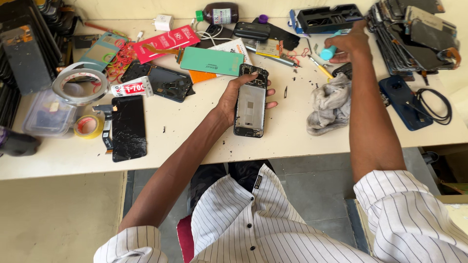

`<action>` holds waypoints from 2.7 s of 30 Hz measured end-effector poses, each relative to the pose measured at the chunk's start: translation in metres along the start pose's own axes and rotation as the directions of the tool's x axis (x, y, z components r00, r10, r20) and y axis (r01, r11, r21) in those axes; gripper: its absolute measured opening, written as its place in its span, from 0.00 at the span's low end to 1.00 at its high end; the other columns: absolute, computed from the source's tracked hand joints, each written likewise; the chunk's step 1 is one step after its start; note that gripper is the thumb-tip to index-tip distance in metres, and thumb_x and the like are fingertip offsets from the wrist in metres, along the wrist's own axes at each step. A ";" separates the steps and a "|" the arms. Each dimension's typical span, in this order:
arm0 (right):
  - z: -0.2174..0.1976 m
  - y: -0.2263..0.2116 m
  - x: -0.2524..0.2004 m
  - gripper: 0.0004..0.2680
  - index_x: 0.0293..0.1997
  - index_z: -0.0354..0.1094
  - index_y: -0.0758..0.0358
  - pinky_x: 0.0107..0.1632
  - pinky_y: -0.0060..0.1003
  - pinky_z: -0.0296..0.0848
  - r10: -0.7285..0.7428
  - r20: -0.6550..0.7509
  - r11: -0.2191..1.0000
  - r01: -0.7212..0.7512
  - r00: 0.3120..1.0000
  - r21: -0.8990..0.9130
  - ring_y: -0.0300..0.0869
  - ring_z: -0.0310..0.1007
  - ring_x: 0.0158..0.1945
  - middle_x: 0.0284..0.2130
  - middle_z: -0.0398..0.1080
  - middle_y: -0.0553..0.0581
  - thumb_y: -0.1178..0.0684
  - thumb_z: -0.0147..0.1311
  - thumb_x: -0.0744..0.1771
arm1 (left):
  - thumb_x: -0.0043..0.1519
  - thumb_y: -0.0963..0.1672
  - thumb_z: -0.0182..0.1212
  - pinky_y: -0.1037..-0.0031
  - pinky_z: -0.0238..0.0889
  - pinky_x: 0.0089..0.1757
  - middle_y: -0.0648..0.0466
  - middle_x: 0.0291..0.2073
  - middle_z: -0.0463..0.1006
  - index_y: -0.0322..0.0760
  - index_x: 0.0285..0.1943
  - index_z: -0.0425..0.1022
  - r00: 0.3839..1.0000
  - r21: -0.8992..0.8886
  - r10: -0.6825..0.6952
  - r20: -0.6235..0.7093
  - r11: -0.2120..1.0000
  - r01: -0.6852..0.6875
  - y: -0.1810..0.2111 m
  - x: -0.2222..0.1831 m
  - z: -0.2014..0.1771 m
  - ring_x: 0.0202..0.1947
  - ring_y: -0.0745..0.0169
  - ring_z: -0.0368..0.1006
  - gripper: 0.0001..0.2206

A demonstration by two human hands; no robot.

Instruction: The person cleans the frame of a mobile phone chassis using a cloth and a thin tool. They then handle a replacement screen panel and its ribbon cables over the workbench.

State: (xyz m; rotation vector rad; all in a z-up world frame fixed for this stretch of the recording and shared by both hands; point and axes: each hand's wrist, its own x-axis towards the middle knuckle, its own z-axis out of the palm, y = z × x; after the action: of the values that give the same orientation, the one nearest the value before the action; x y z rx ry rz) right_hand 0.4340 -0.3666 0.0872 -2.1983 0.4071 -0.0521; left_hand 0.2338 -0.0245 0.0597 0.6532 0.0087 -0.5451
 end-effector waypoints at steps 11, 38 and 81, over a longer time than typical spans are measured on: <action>-0.022 0.006 -0.018 0.18 0.51 0.70 0.76 0.33 0.41 0.83 0.000 0.149 0.991 0.020 0.989 -0.131 0.49 0.78 0.34 0.36 0.74 0.65 0.60 0.69 0.59 | 0.61 0.49 0.61 0.53 0.79 0.48 0.47 0.45 0.77 0.30 0.57 0.71 0.998 -0.072 0.051 0.042 0.996 -0.048 0.006 -0.008 -0.005 0.45 0.52 0.78 0.21; -0.072 -0.023 -0.169 0.33 0.60 0.75 0.56 0.53 0.53 0.75 -0.374 0.279 0.668 0.466 0.884 -0.580 0.56 0.78 0.49 0.51 0.77 0.66 0.37 0.78 0.51 | 0.58 0.43 0.63 0.58 0.80 0.37 0.38 0.41 0.83 0.31 0.54 0.67 0.984 0.232 0.107 -0.141 0.970 -0.072 0.022 -0.082 -0.004 0.37 0.44 0.83 0.17; 0.552 -0.356 -0.797 0.19 0.37 0.71 0.57 0.15 0.33 0.68 -0.812 0.414 -0.229 0.878 -0.410 0.420 0.33 0.70 0.15 0.20 0.72 0.48 0.30 0.49 0.65 | 0.59 0.48 0.59 0.66 0.82 0.35 0.41 0.43 0.83 0.28 0.59 0.69 0.436 0.172 0.391 -0.810 0.871 -0.461 -0.005 -0.481 -0.155 0.33 0.55 0.83 0.23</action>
State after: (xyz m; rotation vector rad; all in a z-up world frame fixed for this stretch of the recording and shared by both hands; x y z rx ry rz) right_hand -0.1239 0.5027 0.1088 -1.7554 -2.0315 -0.2057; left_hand -0.1574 0.2929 0.0172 0.7569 0.7584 0.3237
